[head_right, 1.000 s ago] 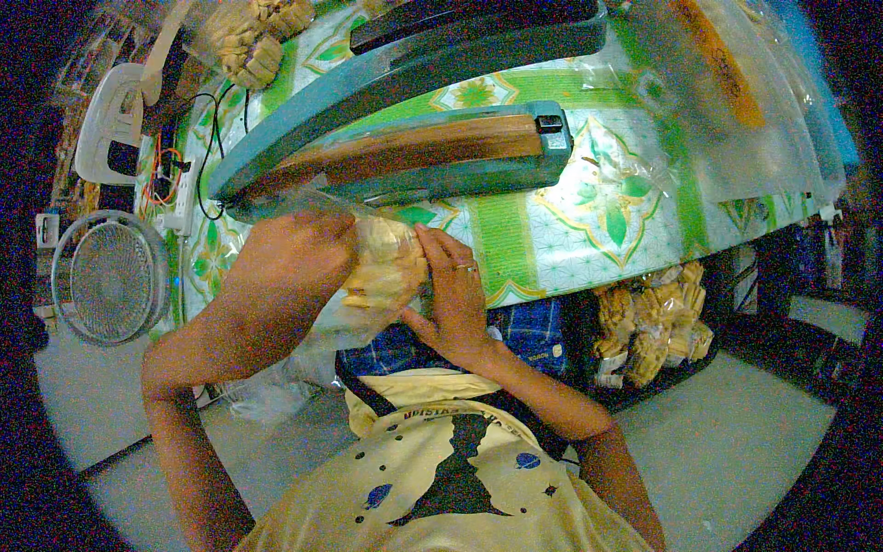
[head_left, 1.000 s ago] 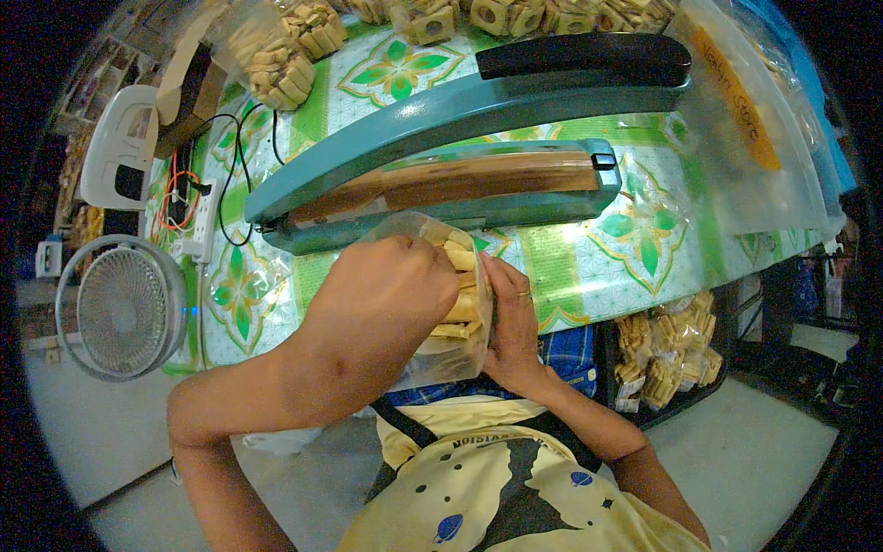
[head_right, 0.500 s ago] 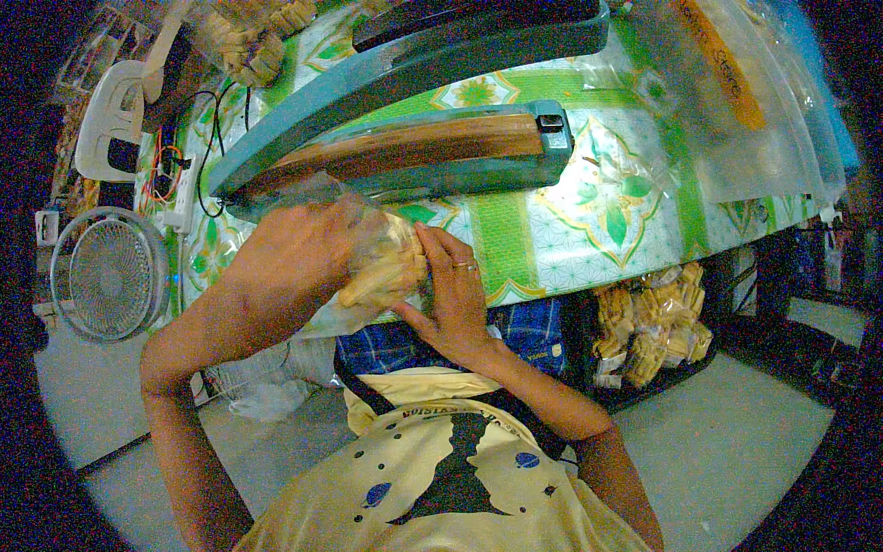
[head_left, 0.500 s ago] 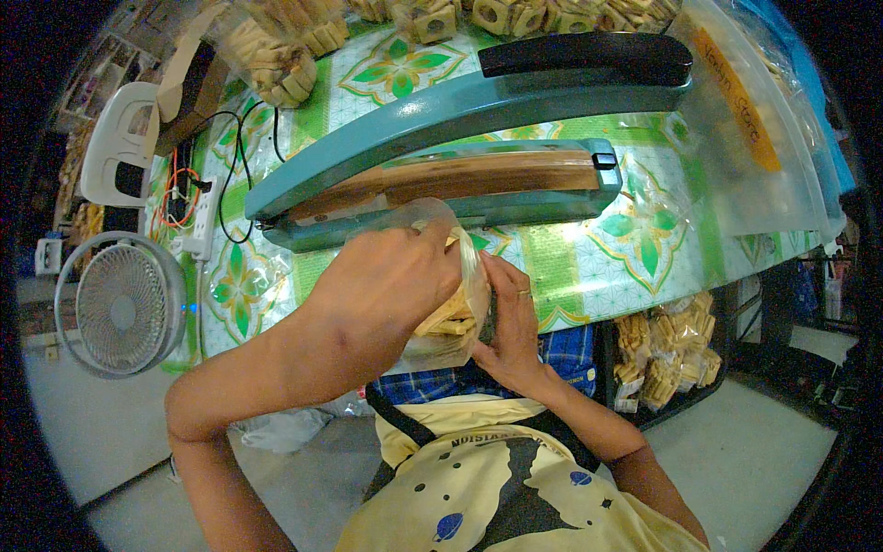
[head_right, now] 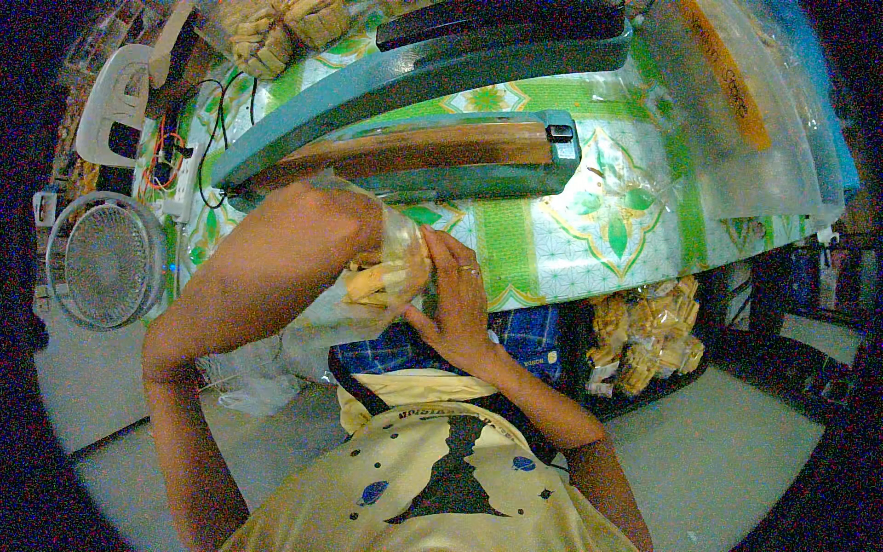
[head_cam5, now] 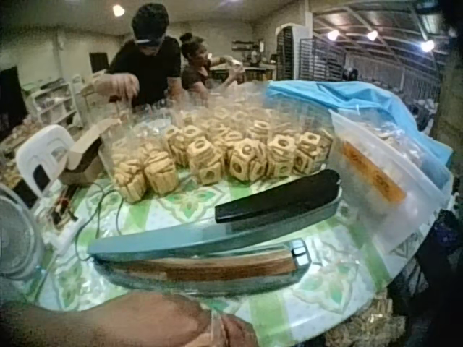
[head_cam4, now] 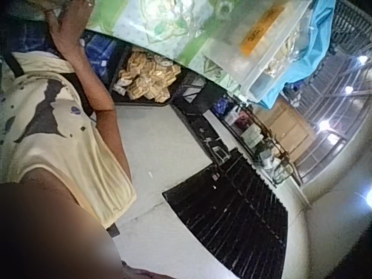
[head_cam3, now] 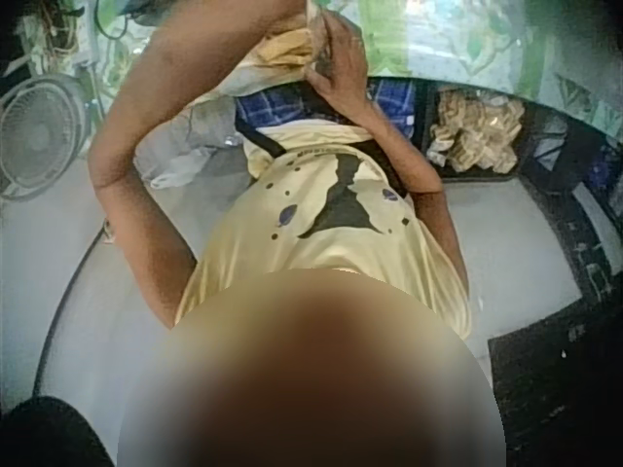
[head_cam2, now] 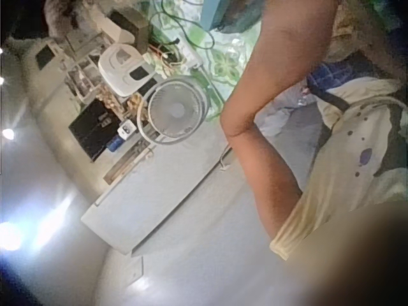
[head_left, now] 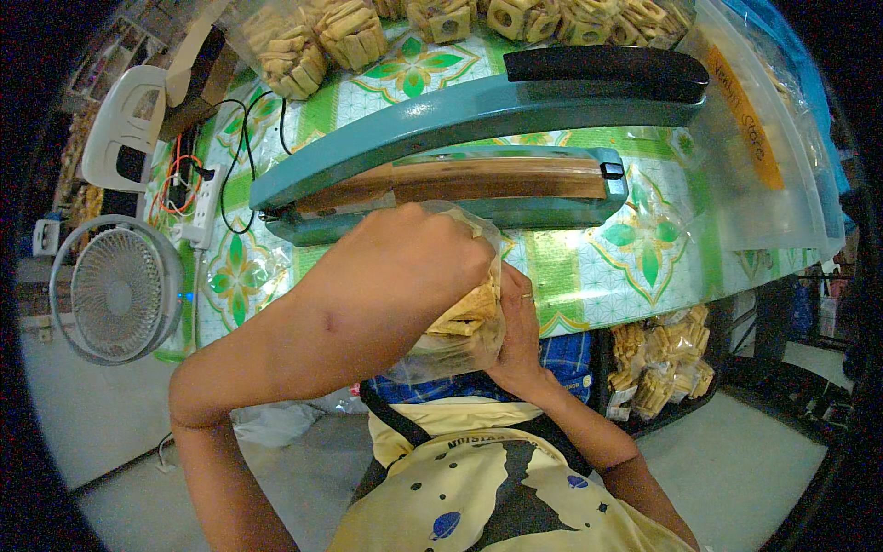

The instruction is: The person places snack sticks into clear plastic bags, folds the open ends, and seals them using a handheld heat sealer. Sealed packages are set aside on the table.

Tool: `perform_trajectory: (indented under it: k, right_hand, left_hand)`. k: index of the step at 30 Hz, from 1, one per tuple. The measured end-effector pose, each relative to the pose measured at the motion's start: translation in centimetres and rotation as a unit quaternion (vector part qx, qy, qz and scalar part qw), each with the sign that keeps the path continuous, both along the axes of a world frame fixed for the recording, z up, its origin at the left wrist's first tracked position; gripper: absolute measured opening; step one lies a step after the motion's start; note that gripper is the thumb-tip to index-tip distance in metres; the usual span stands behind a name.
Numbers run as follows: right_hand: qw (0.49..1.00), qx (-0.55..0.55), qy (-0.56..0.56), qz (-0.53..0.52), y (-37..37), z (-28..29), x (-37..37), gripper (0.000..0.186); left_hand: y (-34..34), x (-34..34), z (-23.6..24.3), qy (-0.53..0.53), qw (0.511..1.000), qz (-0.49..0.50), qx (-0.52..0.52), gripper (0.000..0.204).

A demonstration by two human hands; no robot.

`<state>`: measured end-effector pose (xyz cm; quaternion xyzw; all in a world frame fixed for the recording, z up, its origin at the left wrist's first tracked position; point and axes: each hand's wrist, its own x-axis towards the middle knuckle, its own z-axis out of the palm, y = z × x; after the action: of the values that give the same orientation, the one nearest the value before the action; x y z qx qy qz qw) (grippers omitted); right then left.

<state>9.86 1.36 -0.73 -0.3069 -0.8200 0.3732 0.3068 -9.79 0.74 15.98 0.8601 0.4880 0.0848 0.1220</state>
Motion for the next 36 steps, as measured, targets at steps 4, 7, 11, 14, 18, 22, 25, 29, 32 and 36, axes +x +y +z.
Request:
perform_trajectory:
  k: [4,7,11,14,18,22,25,29,32,36]
  right_hand:
    - [1.0,-0.012,-0.009,-0.006,-0.2,0.0,0.0,0.091]
    - [1.0,-0.018,-0.023,-0.001,-0.3,-0.1,0.1,0.091]
    - [0.999,-0.011,-0.047,0.004,-0.4,-0.3,0.1,0.09]
    - [0.999,0.014,-0.033,0.002,-0.4,-0.3,0.1,0.091]
    - [0.999,0.004,-0.05,-0.002,-0.4,-0.2,-0.1,0.092]
    - [0.998,0.017,-0.06,-0.005,-0.4,-0.2,-0.2,0.093]
    - [0.997,-0.037,-0.062,0.013,-0.2,-0.1,0.2,0.096]
    - [0.955,-0.211,0.204,0.026,0.7,0.8,0.7,0.102]
    - [0.966,-0.186,0.178,0.001,1.7,1.6,0.1,0.111]
    - [0.979,-0.124,0.162,0.03,1.3,1.8,-2.2,0.116]
  left_hand:
    - [0.4,0.2,-0.6,0.033,0.999,-0.015,0.017,0.014]
    - [0.3,0.6,-0.9,-0.011,0.999,0.022,0.038,0.011]
    - [-0.5,0.5,-0.7,-0.026,1.0,-0.011,0.006,0.01]
    - [-1.3,-0.1,-0.7,-0.019,0.999,-0.019,-0.038,0.011]
    - [-1.5,-0.5,-1.1,-0.076,0.996,-0.007,0.038,0.009]
    - [-1.4,-0.5,-0.1,0.013,0.999,-0.019,-0.031,0.018]
    - [-2.5,-1.0,0.7,0.002,1.0,-0.003,0.02,0.016]
    - [-4.5,-2.3,-2.2,-0.354,0.876,0.21,0.252,0.025]
    - [-4.5,-0.3,-8.5,-0.561,0.698,0.329,0.301,0.054]
    - [-4.4,4.7,-14.9,-0.721,0.558,0.403,0.082,0.077]
